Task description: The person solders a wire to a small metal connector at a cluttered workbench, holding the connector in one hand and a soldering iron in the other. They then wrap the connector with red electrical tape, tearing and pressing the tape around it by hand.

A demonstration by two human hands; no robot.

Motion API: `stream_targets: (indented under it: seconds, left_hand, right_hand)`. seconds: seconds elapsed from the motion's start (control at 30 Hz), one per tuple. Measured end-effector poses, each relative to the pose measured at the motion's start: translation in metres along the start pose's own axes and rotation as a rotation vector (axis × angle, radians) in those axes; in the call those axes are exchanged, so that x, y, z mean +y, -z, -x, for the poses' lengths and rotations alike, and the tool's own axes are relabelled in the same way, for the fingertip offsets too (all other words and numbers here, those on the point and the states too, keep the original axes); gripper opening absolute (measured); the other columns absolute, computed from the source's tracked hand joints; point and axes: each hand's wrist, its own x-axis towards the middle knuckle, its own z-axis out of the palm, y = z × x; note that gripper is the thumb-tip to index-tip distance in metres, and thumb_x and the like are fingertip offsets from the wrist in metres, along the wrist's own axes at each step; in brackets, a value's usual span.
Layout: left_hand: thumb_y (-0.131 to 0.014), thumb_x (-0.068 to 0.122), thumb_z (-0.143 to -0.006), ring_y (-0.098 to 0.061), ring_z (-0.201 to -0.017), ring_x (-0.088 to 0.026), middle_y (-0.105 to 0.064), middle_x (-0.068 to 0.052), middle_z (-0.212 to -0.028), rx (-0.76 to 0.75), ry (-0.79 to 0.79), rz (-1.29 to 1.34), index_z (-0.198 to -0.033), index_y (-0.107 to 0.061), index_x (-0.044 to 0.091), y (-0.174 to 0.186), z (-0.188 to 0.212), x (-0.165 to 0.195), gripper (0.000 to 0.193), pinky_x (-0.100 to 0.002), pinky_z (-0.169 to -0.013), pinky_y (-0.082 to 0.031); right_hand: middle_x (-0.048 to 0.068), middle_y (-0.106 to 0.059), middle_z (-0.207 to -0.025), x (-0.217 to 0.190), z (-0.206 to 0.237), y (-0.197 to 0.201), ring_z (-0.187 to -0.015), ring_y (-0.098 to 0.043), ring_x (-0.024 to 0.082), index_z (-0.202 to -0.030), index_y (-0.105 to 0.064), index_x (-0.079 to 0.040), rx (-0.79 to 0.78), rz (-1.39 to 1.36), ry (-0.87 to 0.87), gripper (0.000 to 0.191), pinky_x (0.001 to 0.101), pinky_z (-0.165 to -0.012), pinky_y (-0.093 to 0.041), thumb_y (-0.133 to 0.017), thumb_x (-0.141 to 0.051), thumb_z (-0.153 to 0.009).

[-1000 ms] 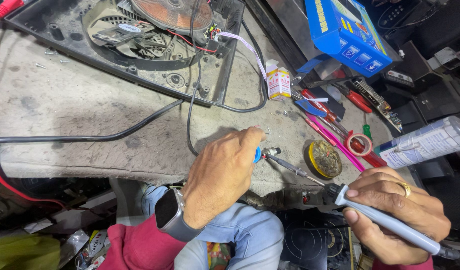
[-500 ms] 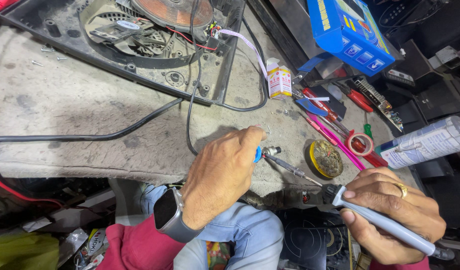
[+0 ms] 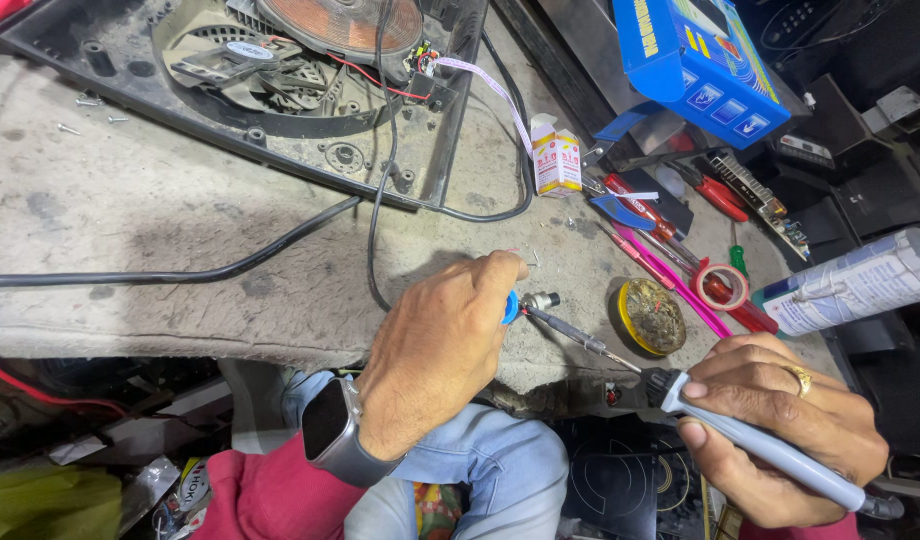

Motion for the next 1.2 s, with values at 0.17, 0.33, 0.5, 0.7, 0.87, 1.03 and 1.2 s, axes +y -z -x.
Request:
stream_targets:
  seconds: [0.17,0.33,0.5,0.7,0.87,1.03,1.2]
  left_hand:
    - [-0.064,-0.001,-0.083,-0.069,-0.085,-0.040,-0.069,-0.018,-0.090,0.002,0.000,0.001,-0.120,-0.057,0.003,0.000,0.000,0.000,0.037,-0.049,-0.071,-0.052]
    - [-0.066,-0.001,-0.083,-0.068,-0.085,-0.040,-0.069,-0.018,-0.090,-0.001,-0.002,-0.003,-0.120,-0.057,0.003,0.000,0.000,0.000,0.038,-0.049,-0.071,-0.052]
    - [-0.066,0.000,-0.083,-0.068,-0.086,-0.039,-0.069,-0.017,-0.090,0.005,-0.010,-0.003,-0.119,-0.057,0.003,-0.001,0.000,-0.001,0.038,-0.049,-0.071,-0.052]
    - [-0.067,0.000,-0.083,-0.069,-0.086,-0.039,-0.069,-0.017,-0.091,0.011,-0.017,0.011,-0.119,-0.057,0.002,0.000,0.000,-0.001,0.038,-0.049,-0.071,-0.052]
    - [-0.067,0.001,-0.083,-0.069,-0.084,-0.040,-0.069,-0.018,-0.089,-0.005,0.005,-0.001,-0.119,-0.057,0.003,-0.001,0.000,-0.001,0.038,-0.049,-0.070,-0.053]
    - [-0.068,0.002,-0.083,-0.069,-0.086,-0.040,-0.070,-0.017,-0.090,-0.008,0.011,0.015,-0.119,-0.057,0.003,0.000,-0.001,-0.001,0.037,-0.049,-0.070,-0.052]
    - [-0.069,0.003,-0.083,-0.069,-0.088,-0.039,-0.070,-0.017,-0.091,-0.008,0.017,0.023,-0.118,-0.057,0.003,0.001,-0.001,0.000,0.037,-0.048,-0.071,-0.053]
  right_hand:
    - [0.013,-0.070,-0.073,-0.001,0.000,0.001,-0.070,-0.075,0.023,-0.084,-0.067,0.005,-0.015,0.009,-0.003,0.018,0.0414,-0.075,-0.060,-0.077,-0.003,-0.071]
    - [0.013,-0.070,-0.073,0.001,0.000,-0.001,-0.070,-0.074,0.024,-0.084,-0.067,0.004,0.005,0.010,0.006,0.018,0.0416,-0.075,-0.060,-0.077,-0.003,-0.071]
    - [0.014,-0.070,-0.073,0.002,0.001,0.002,-0.069,-0.074,0.023,-0.084,-0.067,0.005,-0.007,0.011,0.007,0.019,0.0419,-0.075,-0.060,-0.077,-0.003,-0.070]
    - [0.014,-0.070,-0.073,0.005,0.002,0.003,-0.069,-0.075,0.024,-0.085,-0.067,0.005,-0.024,0.003,0.029,0.019,0.0417,-0.074,-0.060,-0.077,-0.002,-0.071]
    - [0.014,-0.070,-0.073,0.005,0.003,0.007,-0.069,-0.075,0.024,-0.086,-0.066,0.005,-0.012,-0.006,0.013,0.020,0.0415,-0.075,-0.061,-0.077,-0.003,-0.071]
    - [0.015,-0.070,-0.073,0.000,0.010,0.011,-0.071,-0.075,0.025,-0.086,-0.066,0.006,0.035,0.052,-0.090,0.019,0.0448,-0.079,-0.062,-0.076,-0.004,-0.072]
    - [0.016,-0.070,-0.073,0.006,0.013,0.009,-0.070,-0.075,0.025,-0.086,-0.066,0.005,0.045,0.020,-0.065,0.019,0.0444,-0.078,-0.062,-0.076,-0.005,-0.073]
